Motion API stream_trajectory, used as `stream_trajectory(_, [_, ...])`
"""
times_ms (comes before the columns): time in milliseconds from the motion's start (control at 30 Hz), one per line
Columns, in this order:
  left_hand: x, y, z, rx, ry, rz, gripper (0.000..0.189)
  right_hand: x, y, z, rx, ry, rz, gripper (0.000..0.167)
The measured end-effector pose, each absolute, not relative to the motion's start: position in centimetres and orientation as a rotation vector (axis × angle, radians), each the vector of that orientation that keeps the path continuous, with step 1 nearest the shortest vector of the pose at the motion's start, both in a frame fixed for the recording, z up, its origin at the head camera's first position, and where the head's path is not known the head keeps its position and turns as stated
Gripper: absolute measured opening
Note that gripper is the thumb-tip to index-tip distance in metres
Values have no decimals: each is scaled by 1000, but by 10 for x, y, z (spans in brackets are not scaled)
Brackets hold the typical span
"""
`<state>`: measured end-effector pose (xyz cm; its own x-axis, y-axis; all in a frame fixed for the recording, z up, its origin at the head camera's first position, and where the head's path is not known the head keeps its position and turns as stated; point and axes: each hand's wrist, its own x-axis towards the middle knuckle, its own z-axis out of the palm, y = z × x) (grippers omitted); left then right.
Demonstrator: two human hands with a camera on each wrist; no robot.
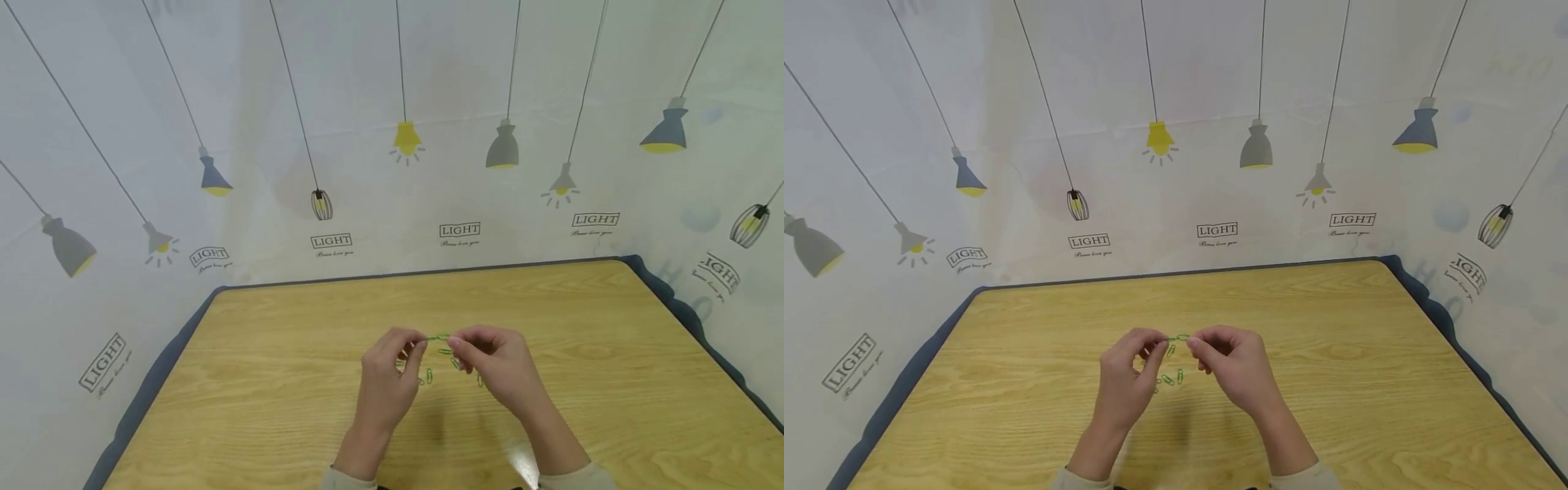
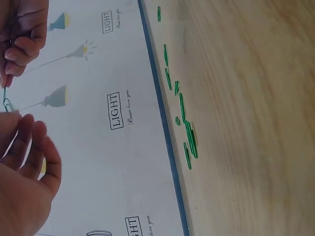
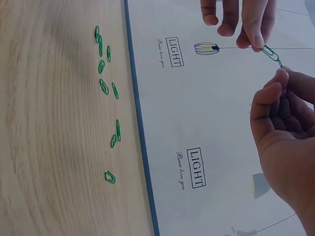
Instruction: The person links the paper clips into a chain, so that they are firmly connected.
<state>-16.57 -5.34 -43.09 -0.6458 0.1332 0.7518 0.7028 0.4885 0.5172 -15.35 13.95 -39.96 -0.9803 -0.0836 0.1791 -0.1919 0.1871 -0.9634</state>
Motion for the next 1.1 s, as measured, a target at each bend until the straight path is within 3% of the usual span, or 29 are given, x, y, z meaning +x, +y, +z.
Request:
stream_trajectory(300, [-161,-48,-426,-733,-2280,-1652,31,-150,137,-399,374,-2405,1782,14])
stream_trajectory(533, [-160,-44,-422,-639,-2319,-1865,20,-149,136,-399,420,-2407,1723,10])
stream_trajectory(867, [-162,-51,-430,-649,-2330,-1687,17,-148,141,-396,402,-2518,1686,13])
stream_trajectory(1100, [-163,-51,-436,-651,-2366,-1512,14,-167,153,-397,572,-2660,1538,13])
